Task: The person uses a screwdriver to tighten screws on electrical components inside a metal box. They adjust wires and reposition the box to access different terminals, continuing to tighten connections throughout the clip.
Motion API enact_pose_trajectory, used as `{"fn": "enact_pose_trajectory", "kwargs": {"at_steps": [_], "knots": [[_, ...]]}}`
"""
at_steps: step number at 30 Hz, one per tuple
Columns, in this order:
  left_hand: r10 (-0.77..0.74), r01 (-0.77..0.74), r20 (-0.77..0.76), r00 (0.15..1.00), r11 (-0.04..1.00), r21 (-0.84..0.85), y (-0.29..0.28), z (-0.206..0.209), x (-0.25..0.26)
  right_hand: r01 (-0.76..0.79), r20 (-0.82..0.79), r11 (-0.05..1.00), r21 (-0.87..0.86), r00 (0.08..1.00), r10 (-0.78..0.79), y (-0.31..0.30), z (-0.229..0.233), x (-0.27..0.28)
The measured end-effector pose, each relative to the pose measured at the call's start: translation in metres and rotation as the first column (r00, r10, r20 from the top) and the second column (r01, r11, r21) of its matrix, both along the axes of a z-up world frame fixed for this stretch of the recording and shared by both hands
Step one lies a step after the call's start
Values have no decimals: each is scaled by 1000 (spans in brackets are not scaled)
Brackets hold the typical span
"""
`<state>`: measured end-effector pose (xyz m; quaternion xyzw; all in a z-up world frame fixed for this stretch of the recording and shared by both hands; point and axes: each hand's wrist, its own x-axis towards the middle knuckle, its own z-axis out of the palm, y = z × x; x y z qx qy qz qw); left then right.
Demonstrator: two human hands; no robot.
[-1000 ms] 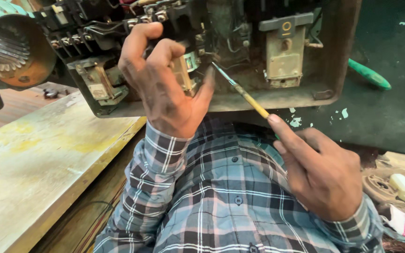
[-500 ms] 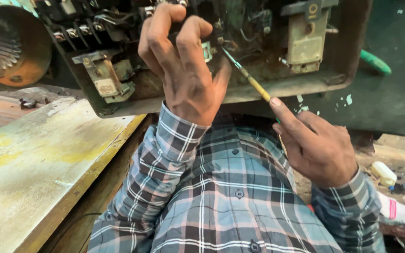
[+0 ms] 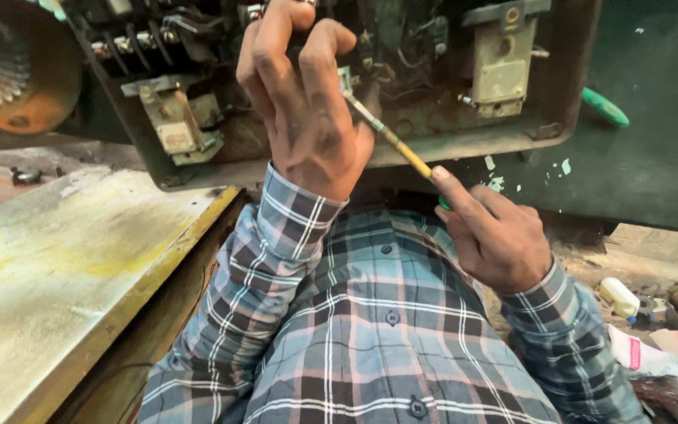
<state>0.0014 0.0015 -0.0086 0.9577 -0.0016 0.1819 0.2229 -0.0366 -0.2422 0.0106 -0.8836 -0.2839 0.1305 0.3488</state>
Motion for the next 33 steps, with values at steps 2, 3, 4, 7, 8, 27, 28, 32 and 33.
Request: {"fn": "enact_pose_trajectory", "kwargs": {"at_steps": [2,3,4,7,8,27,28,32,33], "knots": [[-5,5,-6,1000,999,-32,-1,3,-1,43,-24,998,38,999,-42,0,5,-8],[-6,6,-7,1000,999,-37,-1,5,0,67,-31,996,56,997,-65,-1,8,-7],[-7,7,-13,1000,999,-44,-2,7,-1,100,-56,994,46,994,-97,-2,12,-8],[-12,11,-36,999,1000,-28,-1,11,-3,169,-118,985,19,979,-166,-3,22,-5],[-14,13,-51,999,1000,-23,-1,11,-5,174,-132,985,12,976,-171,-2,25,-4],[-24,23,27,999,999,46,-2,5,-4,120,-150,993,-10,981,-121,8,34,6],[-26,25,26,999,999,42,-2,5,-4,101,-115,994,-32,988,-104,8,33,6],[-30,30,22,999,999,26,-3,4,-4,26,-9,996,-90,1000,-27,4,26,5],[-32,31,19,999,999,25,-3,4,-4,8,11,995,-98,1000,-7,2,25,5]]}}
